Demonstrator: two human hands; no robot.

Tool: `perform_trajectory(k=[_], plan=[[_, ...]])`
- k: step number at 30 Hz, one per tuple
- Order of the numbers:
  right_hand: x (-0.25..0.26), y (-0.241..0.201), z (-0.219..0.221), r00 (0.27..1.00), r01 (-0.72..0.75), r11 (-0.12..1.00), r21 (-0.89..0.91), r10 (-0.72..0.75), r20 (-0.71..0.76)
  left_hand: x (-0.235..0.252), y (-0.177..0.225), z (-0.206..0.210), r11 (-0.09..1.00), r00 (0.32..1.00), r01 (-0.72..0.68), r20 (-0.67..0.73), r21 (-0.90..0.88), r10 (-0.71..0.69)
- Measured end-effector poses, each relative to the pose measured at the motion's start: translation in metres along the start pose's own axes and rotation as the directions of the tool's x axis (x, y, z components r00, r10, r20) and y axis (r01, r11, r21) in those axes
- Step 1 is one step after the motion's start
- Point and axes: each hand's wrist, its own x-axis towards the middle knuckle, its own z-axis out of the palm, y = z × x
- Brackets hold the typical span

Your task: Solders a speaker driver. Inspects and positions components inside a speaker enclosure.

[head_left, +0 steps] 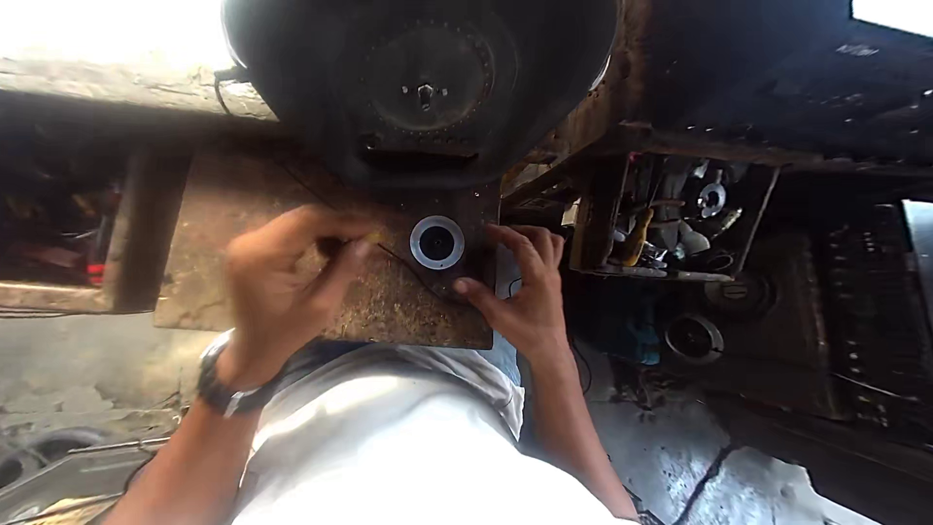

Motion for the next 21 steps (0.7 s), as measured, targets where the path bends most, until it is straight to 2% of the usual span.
perform_trajectory(k=[3, 7, 14, 18, 21], plan=[[0.012, -0.002, 0.008, 0.996, -0.035, 0.994, -0.106, 0.043, 0.078, -0.017, -0.008, -0.021, 0.996, 0.996, 0.075, -0.044, -0.05, -0.077], [0.024, -0.007, 0.012, 0.989, -0.049, 0.976, -0.211, 0.077, 0.124, -0.028, -0.021, -0.029, 0.983, 0.983, 0.154, -0.084, -0.103, -0.163], [0.026, -0.01, 0.022, 0.995, -0.022, 0.959, -0.281, 0.047, 0.083, -0.026, -0.025, -0.027, 0.969, 0.97, 0.236, -0.044, -0.073, -0.24], [0.025, -0.012, 0.024, 0.996, -0.008, 0.944, -0.33, 0.037, 0.081, -0.024, -0.023, -0.032, 0.966, 0.967, 0.248, -0.034, -0.08, -0.251], [0.024, -0.016, 0.024, 0.998, -0.017, 0.951, -0.31, 0.035, 0.052, -0.023, -0.024, -0.045, 0.973, 0.973, 0.232, -0.004, -0.017, -0.232]])
